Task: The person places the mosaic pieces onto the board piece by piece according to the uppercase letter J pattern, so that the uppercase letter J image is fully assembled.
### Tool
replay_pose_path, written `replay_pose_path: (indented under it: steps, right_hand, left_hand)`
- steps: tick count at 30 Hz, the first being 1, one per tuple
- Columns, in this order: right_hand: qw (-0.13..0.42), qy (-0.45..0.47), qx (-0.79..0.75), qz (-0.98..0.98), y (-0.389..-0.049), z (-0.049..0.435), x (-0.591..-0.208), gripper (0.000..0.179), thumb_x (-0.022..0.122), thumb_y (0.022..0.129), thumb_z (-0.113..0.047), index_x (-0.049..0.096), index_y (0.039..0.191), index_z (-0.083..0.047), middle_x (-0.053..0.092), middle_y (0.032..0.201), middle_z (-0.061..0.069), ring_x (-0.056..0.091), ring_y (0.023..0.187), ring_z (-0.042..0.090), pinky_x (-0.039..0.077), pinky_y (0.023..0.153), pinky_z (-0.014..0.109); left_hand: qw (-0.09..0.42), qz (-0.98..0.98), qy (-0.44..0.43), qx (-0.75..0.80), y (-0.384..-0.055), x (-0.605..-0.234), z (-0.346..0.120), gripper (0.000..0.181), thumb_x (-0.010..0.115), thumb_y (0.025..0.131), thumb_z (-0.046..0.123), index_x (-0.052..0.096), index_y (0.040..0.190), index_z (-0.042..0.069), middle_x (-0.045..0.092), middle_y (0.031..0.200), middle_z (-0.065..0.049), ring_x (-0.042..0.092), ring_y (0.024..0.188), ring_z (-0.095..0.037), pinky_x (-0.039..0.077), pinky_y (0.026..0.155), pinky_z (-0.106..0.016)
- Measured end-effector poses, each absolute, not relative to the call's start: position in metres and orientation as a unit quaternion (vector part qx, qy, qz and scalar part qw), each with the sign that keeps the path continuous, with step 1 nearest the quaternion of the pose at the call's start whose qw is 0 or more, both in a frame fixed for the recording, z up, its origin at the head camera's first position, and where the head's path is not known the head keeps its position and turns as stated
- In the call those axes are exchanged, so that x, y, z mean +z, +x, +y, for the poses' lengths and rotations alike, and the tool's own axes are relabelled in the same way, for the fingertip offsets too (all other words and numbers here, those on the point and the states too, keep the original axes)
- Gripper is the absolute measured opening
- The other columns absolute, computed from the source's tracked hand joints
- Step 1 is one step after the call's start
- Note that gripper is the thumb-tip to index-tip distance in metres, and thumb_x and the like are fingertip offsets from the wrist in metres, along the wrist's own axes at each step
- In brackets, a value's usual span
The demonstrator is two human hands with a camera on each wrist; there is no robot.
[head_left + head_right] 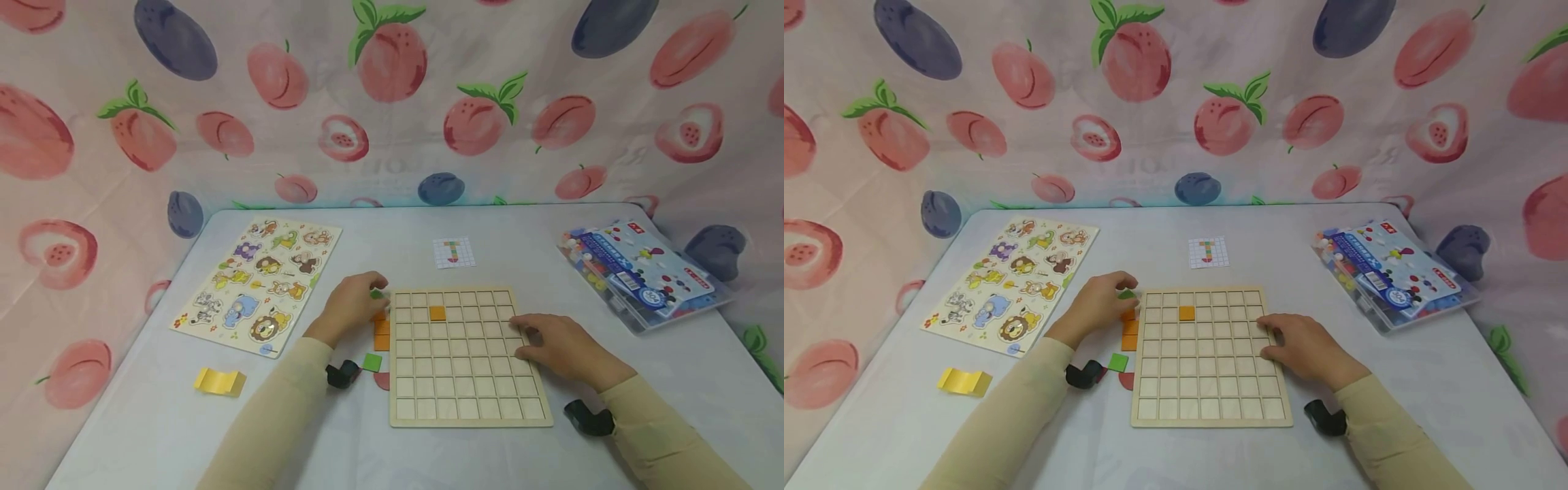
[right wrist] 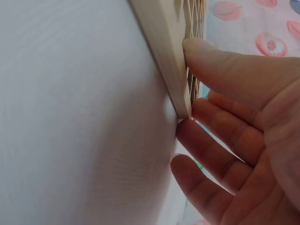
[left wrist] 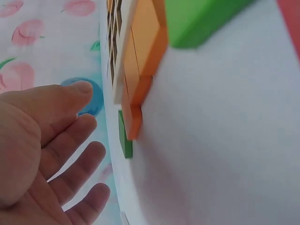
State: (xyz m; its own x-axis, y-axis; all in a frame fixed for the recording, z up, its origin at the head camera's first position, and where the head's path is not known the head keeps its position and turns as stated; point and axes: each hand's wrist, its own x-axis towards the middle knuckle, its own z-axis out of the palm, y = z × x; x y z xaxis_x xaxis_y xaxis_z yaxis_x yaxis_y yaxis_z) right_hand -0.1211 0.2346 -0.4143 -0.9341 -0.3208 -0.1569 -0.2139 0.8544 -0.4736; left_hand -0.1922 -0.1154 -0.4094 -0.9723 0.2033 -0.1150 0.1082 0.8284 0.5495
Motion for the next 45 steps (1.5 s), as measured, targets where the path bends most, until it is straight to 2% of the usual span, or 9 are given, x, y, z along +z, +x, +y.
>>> replay_pose_path:
  steps: [9,20,30,45]
  right_hand:
    - [0.116,-0.139,-0.229,0.957,-0.121,0.234,-0.413,0.055,0.079,0.087,-0.022,0.061,0.134,-0.001,0.064,0.127,0.02,0.055,0.121,0.043,0.041,0.1,0.061]
    - [0.121,-0.138,-0.232,0.955,-0.12,0.235,-0.412,0.055,0.079,0.087,-0.023,0.061,0.134,0.0,0.062,0.129,0.021,0.053,0.124,0.045,0.04,0.1,0.062]
    - [0.118,-0.134,-0.234,0.956,-0.119,0.234,-0.412,0.054,0.079,0.086,-0.021,0.061,0.133,0.0,0.064,0.127,0.02,0.054,0.122,0.044,0.04,0.1,0.061]
    - [0.121,-0.132,-0.232,0.956,-0.12,0.234,-0.413,0.055,0.079,0.087,-0.021,0.061,0.134,-0.001,0.063,0.127,0.021,0.054,0.122,0.044,0.04,0.1,0.061]
  left_hand:
    - [0.084,0.955,0.055,0.28,-0.193,-0.411,-0.123,0.032,0.073,0.091,0.017,0.068,0.121,0.009,0.067,0.123,-0.007,0.06,0.111,-0.026,0.046,0.1,-0.041]
    - [0.094,0.956,0.038,0.277,-0.195,-0.414,-0.126,0.032,0.074,0.092,0.019,0.068,0.121,0.009,0.067,0.12,-0.007,0.059,0.106,-0.025,0.047,0.097,-0.04]
    - [0.104,0.957,0.038,0.269,-0.196,-0.415,-0.128,0.033,0.075,0.091,0.019,0.067,0.122,0.009,0.067,0.116,-0.006,0.058,0.1,-0.024,0.047,0.096,-0.04]
    - [0.1,0.956,0.039,0.273,-0.198,-0.416,-0.127,0.03,0.071,0.092,0.013,0.067,0.121,0.009,0.068,0.118,-0.006,0.058,0.103,-0.024,0.047,0.097,-0.04]
